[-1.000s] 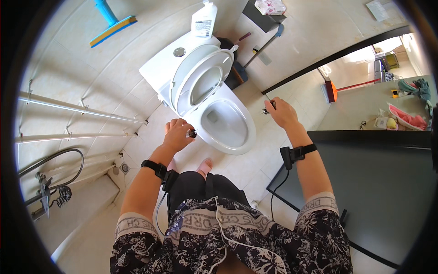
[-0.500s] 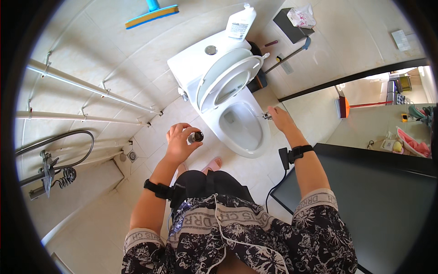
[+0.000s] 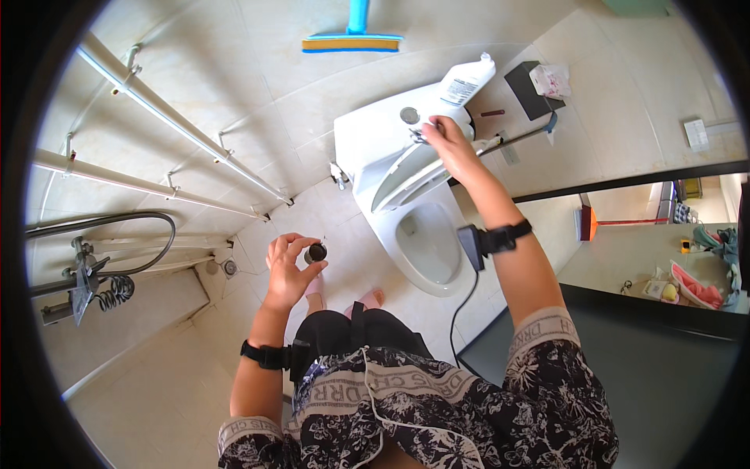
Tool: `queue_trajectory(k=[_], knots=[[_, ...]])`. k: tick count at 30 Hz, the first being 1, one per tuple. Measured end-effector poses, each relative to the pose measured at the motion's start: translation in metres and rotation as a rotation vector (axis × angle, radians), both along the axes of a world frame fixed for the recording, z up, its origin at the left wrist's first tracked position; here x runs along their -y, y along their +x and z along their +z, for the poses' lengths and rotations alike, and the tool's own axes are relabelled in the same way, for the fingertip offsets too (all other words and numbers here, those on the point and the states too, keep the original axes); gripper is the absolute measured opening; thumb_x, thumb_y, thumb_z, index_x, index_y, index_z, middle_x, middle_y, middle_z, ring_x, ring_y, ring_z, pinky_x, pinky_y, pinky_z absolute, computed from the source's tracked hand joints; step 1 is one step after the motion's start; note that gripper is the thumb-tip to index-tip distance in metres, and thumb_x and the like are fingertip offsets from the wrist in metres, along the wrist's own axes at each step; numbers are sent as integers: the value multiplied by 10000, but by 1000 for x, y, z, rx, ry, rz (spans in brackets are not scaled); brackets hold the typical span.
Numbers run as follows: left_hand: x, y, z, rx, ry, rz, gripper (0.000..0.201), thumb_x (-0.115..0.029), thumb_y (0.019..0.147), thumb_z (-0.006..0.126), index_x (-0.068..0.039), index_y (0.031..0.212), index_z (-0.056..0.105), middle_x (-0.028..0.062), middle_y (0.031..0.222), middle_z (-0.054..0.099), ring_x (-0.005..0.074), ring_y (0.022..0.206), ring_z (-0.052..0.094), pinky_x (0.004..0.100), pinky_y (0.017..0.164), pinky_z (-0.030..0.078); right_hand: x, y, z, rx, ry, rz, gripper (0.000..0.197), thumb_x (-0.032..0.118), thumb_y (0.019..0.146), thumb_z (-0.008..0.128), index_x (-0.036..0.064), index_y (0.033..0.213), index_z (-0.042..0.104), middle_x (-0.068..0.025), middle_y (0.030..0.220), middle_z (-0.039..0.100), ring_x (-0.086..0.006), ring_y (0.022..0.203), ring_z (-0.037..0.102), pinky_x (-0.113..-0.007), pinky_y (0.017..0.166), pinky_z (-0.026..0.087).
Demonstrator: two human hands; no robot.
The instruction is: The person unscrews a metal component from a toilet, brings it to a sink, and rinses the parts under running water using a cloth.
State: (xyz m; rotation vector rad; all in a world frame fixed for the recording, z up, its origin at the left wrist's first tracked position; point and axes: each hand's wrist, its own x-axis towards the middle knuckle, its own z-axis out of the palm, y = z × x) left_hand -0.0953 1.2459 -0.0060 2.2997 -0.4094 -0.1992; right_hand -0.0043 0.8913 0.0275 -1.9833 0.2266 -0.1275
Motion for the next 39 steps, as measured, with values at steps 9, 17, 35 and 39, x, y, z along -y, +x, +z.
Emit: queue_trajectory(k=[9,17,35,39], knots=[[-66,5,8,-21,31,154,438,-130,597,778,-134,1010,634,69,1027,512,273,1019,436,390,927,342,-39,104,-126,-221,-456,-208,698,291,649,787,8,1194,456,-196,1186,506,-344,1096,495,-392,927,423],[-110,17,0,-58,62,212,419,-165,607,788,-161,1001,648,53,1035,523,266,1026,433,385,919,334,-78,98,-113,-518,-860,-251,697,310,719,741,106,1274,371,-110,1243,502,-292,1166,465,-435,925,399],[-41,52,11,121,-38,71,439,-154,600,792,-143,1009,632,76,1099,502,271,1048,420,389,923,325,-116,2,-43,171,-467,108,252,142,680,727,93,901,616,-71,865,615,-297,843,559,-387,765,446],[-10,40,15,214,12,39,435,-147,601,794,-140,1001,623,80,1104,499,289,1053,418,406,925,318,-168,-75,-7,107,-304,236,273,164,696,739,50,907,606,-96,838,611,-266,809,578,-353,713,449]])
